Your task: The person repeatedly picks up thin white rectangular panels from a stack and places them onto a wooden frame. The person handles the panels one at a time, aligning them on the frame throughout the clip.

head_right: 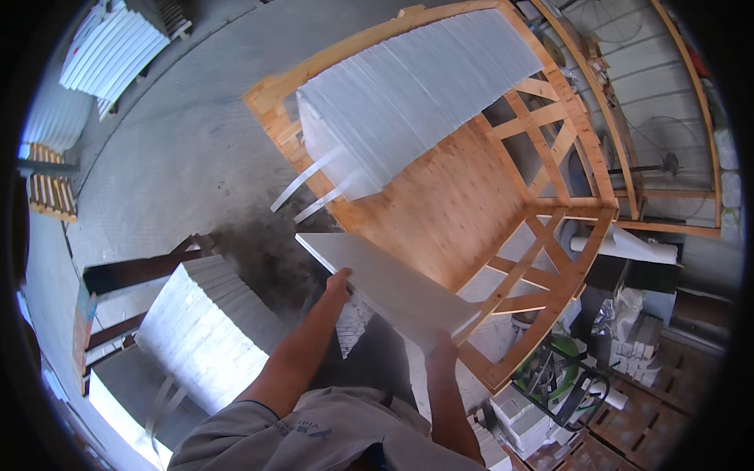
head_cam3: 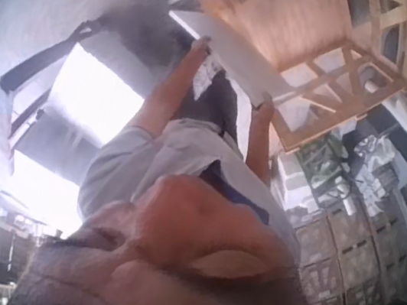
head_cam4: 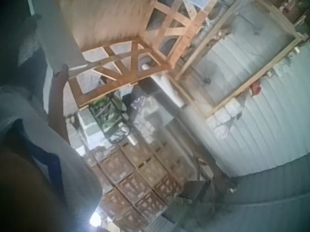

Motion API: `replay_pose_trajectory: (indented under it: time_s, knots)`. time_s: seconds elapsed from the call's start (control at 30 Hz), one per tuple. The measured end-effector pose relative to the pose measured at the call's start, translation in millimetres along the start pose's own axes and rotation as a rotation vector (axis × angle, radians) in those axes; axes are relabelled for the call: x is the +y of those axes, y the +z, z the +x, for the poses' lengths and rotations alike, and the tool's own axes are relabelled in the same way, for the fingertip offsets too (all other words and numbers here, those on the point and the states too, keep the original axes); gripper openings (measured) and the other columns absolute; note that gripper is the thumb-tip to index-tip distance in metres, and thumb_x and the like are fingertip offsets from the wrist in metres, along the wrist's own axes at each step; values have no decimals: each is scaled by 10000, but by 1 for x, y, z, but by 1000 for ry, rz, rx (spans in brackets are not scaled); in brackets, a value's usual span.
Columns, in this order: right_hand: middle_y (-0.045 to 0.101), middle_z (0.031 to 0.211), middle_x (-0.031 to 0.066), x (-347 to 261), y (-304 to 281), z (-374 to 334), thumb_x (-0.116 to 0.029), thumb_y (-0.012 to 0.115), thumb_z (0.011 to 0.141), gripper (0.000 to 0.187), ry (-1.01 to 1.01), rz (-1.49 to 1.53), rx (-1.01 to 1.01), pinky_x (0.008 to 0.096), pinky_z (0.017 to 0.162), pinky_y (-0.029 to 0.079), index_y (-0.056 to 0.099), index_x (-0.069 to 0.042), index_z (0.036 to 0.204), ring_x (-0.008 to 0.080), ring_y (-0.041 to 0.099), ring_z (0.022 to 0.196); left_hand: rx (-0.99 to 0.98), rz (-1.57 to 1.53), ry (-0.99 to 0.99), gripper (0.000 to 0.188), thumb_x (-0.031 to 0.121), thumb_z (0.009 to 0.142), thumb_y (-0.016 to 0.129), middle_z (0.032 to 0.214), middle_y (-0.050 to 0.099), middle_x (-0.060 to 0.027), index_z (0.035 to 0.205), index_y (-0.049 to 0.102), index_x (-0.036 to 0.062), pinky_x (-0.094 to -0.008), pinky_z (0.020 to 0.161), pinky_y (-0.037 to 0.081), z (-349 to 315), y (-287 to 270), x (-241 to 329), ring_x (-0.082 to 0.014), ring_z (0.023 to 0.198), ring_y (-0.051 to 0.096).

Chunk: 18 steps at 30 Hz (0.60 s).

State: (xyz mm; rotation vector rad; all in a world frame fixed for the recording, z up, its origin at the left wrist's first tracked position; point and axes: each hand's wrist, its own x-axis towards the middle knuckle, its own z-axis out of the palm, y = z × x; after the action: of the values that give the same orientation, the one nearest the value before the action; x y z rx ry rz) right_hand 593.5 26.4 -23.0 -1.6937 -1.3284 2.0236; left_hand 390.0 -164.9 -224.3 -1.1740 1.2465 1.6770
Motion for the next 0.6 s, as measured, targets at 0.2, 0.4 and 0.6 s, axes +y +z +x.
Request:
replay_pose_trajectory:
  time_s: [0.2,0.4,0.6]
  knots:
    - [516,1108,152,-2,61,19,-89,588,771,433,169,147,140,462,839,479,457,-12,1176,310,540,1020,52,-55,-128,358,118,712,663,917,574,-138,1006,547,-51,-416,675,513,33,35,46,-278,796,595]
    - [624,813,179,44,79,50,-41,619,731,373,-45,-388,2,364,693,497,529,-19,1093,278,633,753,100,237,55,291,238,742,612,730,578,-126,844,597,-34,-378,542,456,30,49,55,-211,632,561]
    - [603,951,180,53,100,73,-97,634,759,419,228,154,-142,388,797,497,491,-1,1141,315,609,900,-22,642,160,411,336,773,568,738,619,-167,845,613,-67,-384,598,470,-79,76,43,-249,685,598]
